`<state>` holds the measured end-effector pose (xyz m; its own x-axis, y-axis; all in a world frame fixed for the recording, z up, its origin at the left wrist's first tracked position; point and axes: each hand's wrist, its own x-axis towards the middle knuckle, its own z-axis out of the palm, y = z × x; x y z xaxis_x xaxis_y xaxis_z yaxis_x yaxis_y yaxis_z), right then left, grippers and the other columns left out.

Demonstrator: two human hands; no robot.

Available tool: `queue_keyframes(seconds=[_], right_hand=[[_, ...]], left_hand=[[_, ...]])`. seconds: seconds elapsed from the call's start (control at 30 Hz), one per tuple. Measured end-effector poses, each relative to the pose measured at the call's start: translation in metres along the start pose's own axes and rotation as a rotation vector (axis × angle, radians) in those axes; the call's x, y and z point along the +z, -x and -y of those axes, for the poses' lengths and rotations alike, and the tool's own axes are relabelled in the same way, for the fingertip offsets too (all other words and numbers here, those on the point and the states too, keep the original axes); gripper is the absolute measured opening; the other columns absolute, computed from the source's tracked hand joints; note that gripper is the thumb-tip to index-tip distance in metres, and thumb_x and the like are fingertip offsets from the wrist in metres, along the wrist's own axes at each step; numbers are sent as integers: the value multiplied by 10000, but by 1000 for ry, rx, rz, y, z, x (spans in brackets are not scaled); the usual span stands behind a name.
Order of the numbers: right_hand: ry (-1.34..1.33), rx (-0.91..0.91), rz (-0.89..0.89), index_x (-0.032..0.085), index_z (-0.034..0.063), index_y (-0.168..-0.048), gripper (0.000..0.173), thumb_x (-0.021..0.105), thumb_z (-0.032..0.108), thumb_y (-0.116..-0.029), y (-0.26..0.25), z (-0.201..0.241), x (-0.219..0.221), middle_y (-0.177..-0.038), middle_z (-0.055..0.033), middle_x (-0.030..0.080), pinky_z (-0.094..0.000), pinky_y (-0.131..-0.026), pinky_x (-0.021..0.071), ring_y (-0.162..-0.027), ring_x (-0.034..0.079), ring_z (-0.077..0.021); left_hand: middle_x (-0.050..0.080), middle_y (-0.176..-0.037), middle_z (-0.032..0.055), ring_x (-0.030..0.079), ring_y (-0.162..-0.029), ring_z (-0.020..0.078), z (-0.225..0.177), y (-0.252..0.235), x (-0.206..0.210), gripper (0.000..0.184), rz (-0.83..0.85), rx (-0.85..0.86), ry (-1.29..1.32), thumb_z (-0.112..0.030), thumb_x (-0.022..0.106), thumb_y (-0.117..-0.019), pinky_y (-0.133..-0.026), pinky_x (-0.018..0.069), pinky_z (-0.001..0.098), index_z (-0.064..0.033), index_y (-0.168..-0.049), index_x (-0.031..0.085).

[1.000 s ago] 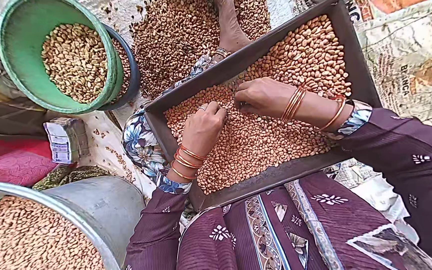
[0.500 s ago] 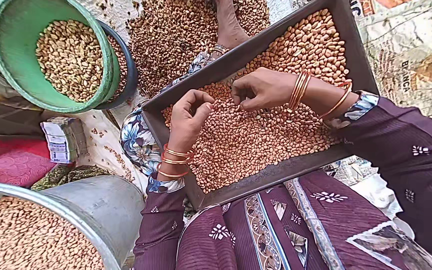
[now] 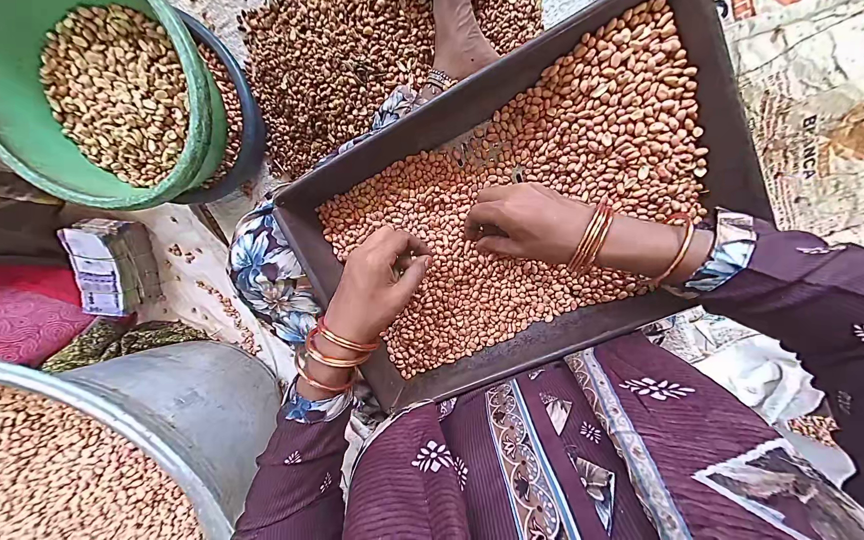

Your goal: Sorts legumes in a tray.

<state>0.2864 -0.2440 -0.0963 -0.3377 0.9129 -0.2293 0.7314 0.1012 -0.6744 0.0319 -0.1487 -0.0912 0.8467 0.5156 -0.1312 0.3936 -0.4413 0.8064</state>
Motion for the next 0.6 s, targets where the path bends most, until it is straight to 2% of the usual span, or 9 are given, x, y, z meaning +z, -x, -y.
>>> queue_keyframes(seconds=[0.07,0.2,0.27,0.33,0.4,0.43,0.47,0.53,0.6], right_hand=[[31,3,-5,722,32,-1014,117,682,127,-958,-2,1,1,-957,-132,657,-458,-752,548,-857,672,-284],[48,19,18,717,21,-990,132,656,137,-975,-5,4,0,-958,-136,654,-458,-765,547,-862,672,-285],[9,54,27,699,15,-1006,158,617,147,-982,-4,5,-3,-981,-132,634,-442,-760,539,-864,659,-269],[-71,105,29,642,50,-988,138,585,169,-950,-3,9,-6,-933,-69,593,-369,-720,507,-813,608,-185],[-175,94,42,638,69,-986,71,607,118,-944,-1,16,-11,-870,-29,626,-306,-694,515,-754,607,-115],[-196,28,27,660,66,-978,70,608,88,-937,-1,18,-9,-856,-25,651,-287,-692,525,-744,618,-99],[-202,-46,18,694,53,-994,108,609,65,-927,-1,20,-4,-887,-40,679,-296,-734,544,-782,641,-113],[-169,-170,16,730,35,-998,109,657,66,-924,-4,24,8,-934,-88,681,-340,-782,560,-833,662,-179],[-125,-222,25,747,31,-1008,113,703,91,-923,-7,30,21,-948,-136,663,-399,-749,561,-833,665,-251]], left_hand=[[572,-822,23,514,-677,101,7,7,5,167,16,77,-170,-204,651,-951,-610,445,243,-97,-1035,748],[601,-871,112,614,-731,260,6,13,13,168,34,129,-318,-190,636,-990,-625,527,410,-86,-1088,727],[623,-896,134,646,-774,298,6,12,16,177,21,141,-367,-193,631,-1005,-646,549,441,-74,-1103,718],[631,-907,145,659,-789,316,6,11,18,200,20,134,-418,-204,619,-1016,-650,555,454,-70,-1133,711],[650,-931,154,679,-811,327,7,10,22,206,17,128,-436,-199,613,-1018,-657,566,465,-59,-1137,707],[655,-937,152,684,-816,324,7,9,23,205,13,124,-435,-198,613,-1015,-659,570,469,-57,-1129,709],[656,-940,148,683,-823,321,6,8,24,200,11,114,-425,-197,616,-1008,-667,570,471,-54,-1114,709],[652,-915,127,662,-787,277,5,7,20,186,-22,84,-359,-190,633,-978,-665,558,436,-45,-1066,710],[570,-810,53,509,-659,129,4,8,11,140,-120,43,-139,-151,609,-941,-583,434,266,-37,-985,679]])
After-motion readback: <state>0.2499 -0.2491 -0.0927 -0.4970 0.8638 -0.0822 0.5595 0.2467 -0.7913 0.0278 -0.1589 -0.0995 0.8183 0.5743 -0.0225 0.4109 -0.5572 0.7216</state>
